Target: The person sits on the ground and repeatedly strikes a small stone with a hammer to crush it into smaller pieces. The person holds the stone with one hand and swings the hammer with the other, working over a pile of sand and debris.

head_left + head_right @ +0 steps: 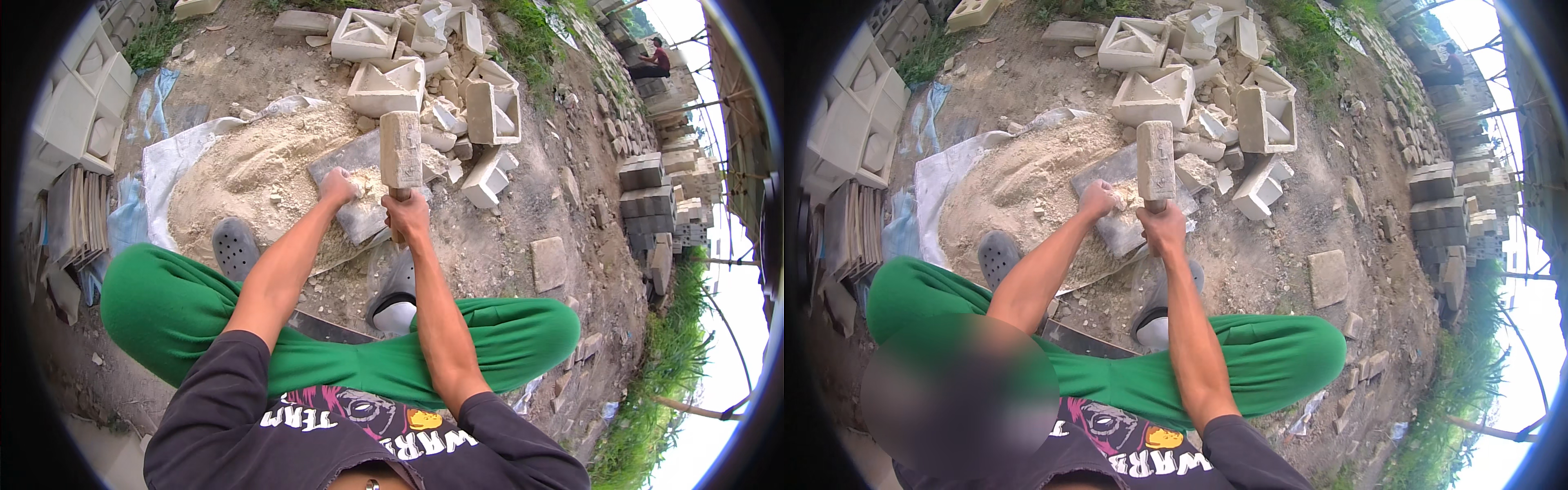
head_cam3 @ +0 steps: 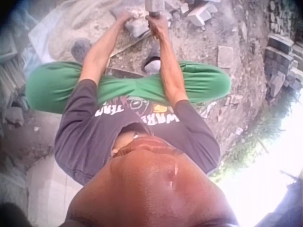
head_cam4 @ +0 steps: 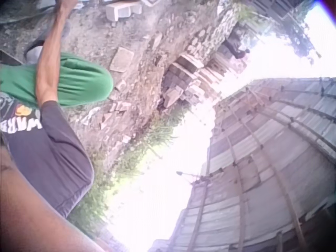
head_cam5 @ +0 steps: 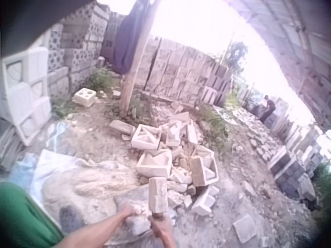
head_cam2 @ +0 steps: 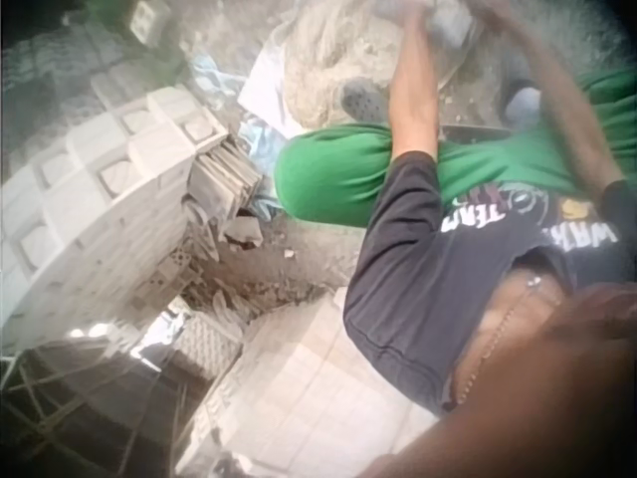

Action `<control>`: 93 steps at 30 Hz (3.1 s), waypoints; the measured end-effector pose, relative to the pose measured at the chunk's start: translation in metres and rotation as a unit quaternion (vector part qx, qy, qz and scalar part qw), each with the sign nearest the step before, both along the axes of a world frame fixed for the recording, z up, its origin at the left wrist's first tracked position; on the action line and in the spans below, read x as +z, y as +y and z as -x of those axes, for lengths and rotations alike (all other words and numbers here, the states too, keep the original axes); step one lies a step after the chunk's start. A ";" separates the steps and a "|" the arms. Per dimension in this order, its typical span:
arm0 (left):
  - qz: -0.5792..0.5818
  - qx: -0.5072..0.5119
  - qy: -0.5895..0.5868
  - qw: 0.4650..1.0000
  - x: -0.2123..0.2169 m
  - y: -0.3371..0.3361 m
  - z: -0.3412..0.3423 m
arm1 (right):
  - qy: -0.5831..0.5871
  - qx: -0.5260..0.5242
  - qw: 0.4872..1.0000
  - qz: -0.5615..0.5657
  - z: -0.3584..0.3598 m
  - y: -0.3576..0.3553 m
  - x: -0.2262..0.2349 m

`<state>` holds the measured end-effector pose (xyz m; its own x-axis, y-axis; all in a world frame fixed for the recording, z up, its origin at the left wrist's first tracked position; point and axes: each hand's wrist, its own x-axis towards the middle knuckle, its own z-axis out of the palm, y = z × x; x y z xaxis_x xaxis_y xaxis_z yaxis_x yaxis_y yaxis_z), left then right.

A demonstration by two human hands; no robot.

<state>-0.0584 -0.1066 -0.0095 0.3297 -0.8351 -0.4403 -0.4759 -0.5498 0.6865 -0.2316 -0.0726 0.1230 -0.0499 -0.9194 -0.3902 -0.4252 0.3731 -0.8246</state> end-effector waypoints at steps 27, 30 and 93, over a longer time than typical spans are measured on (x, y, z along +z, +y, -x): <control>-0.020 0.064 0.018 0.998 0.012 0.018 0.006 | 0.090 0.053 0.994 -0.044 0.004 0.005 -0.065; -0.008 0.094 0.029 0.995 0.003 0.024 0.004 | 0.073 0.039 0.996 0.020 -0.009 0.010 -0.038; -0.002 0.048 0.034 0.998 -0.009 0.017 0.007 | 0.032 -0.015 0.995 -0.089 0.004 0.013 -0.047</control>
<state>-0.0651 -0.0892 -0.0187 0.3781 -0.7995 -0.4667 -0.3733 -0.5930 0.7134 -0.2360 -0.0598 0.0756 -0.1065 -0.8331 -0.5428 -0.4605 0.5251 -0.7157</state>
